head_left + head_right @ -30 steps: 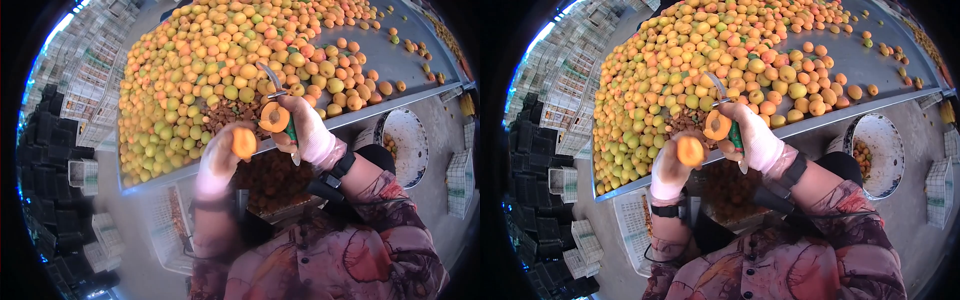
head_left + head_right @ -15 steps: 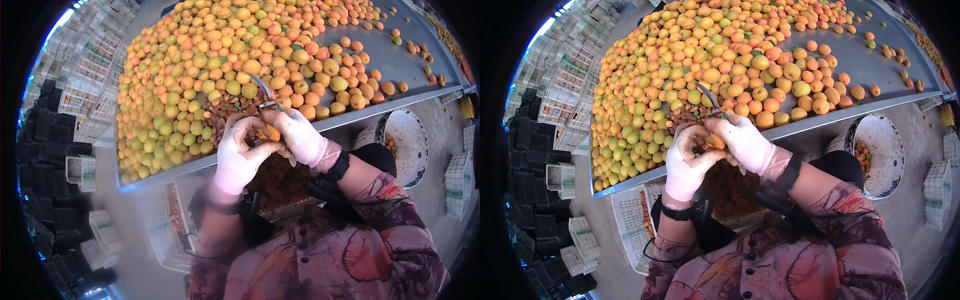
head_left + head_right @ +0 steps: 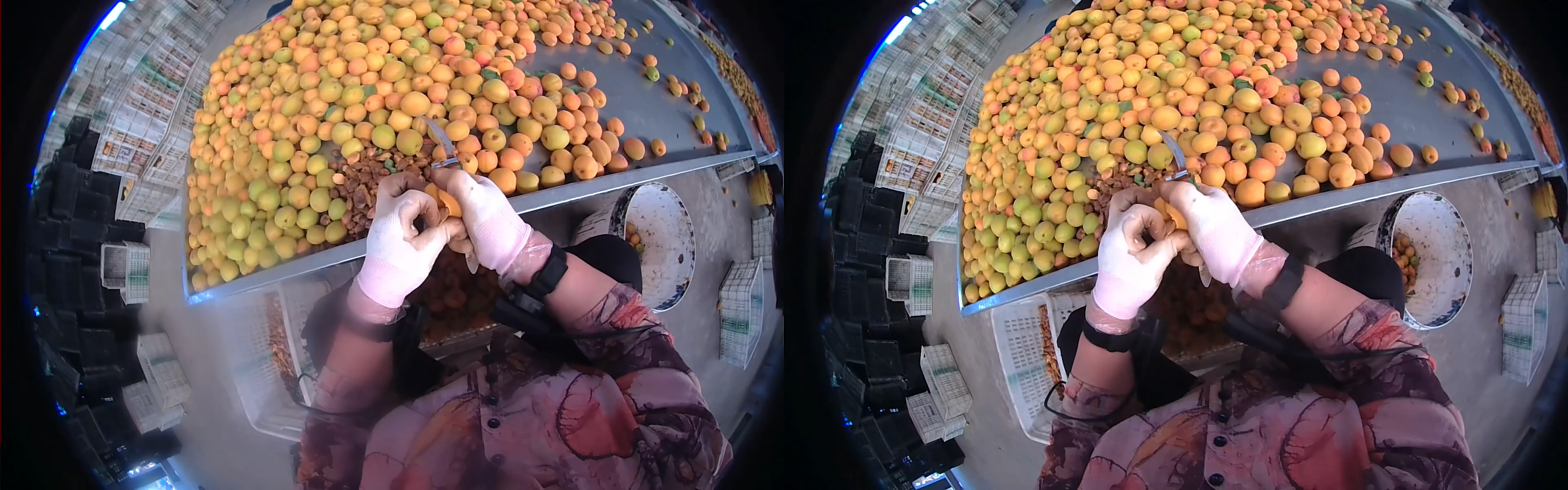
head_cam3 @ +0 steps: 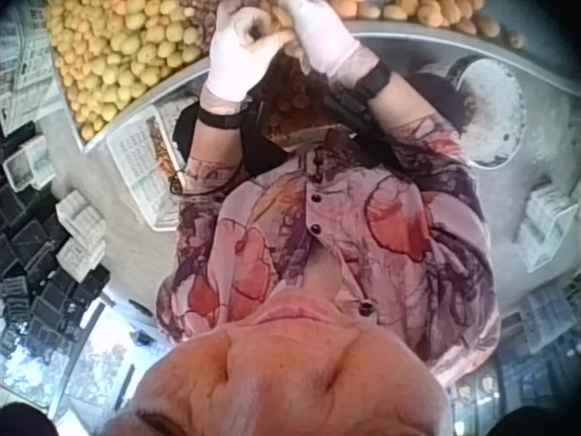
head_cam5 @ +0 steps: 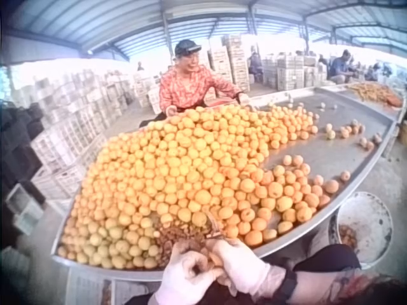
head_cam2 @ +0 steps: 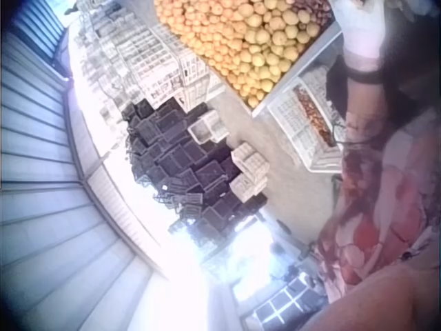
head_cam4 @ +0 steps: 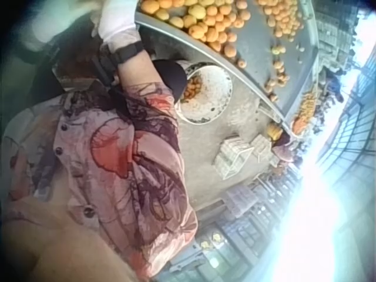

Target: The person opens a plastic bag and places it in a crate, then uses a tool to cut apricots open one by one. They remove the pits, dropping them onto the table and placing the fruit into a container.

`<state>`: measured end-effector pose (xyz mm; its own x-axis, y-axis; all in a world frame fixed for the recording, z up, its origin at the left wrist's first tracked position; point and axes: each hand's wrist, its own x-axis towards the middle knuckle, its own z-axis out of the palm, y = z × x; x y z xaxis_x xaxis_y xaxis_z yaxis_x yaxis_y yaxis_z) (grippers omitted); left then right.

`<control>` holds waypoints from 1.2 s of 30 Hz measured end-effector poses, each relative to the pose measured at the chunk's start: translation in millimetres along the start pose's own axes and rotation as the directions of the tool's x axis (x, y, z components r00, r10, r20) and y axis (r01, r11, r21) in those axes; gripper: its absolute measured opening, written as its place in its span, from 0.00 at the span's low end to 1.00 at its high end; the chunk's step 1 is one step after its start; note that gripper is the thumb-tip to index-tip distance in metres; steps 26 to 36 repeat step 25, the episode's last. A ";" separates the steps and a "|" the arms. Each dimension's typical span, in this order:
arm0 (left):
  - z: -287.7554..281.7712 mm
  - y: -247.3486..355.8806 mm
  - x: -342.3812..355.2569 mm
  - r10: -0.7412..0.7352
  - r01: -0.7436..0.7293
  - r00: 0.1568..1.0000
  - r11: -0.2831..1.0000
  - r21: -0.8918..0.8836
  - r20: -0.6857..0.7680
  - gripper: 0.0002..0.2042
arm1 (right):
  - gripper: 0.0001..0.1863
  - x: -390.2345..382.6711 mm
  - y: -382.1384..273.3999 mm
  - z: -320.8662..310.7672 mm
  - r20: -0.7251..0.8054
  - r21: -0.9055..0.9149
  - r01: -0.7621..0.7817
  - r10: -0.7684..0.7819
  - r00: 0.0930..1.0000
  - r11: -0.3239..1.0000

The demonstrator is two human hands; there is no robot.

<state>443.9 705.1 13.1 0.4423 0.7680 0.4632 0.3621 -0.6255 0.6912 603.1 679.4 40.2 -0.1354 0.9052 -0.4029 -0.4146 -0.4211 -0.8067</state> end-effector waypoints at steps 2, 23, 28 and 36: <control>0.8 1.9 3.7 -0.016 0.011 0.999 0.990 -0.140 -0.035 0.16 | 0.22 4.3 2.0 -2.2 -0.014 0.038 -0.025 0.026 1.000 0.999; -23.5 -30.8 9.2 -0.594 0.422 0.756 0.763 -0.489 -0.274 0.25 | 0.17 30.3 -35.8 -86.1 -0.086 -0.996 -0.074 -0.569 0.818 0.045; -23.3 -36.5 7.8 -0.606 0.447 0.765 0.742 -0.499 -0.216 0.27 | 0.21 40.1 -37.4 -95.7 -0.198 -0.977 -0.215 -0.413 0.889 0.006; -23.3 -36.5 7.8 -0.606 0.447 0.765 0.742 -0.499 -0.216 0.27 | 0.21 40.1 -37.4 -95.7 -0.198 -0.977 -0.215 -0.413 0.889 0.006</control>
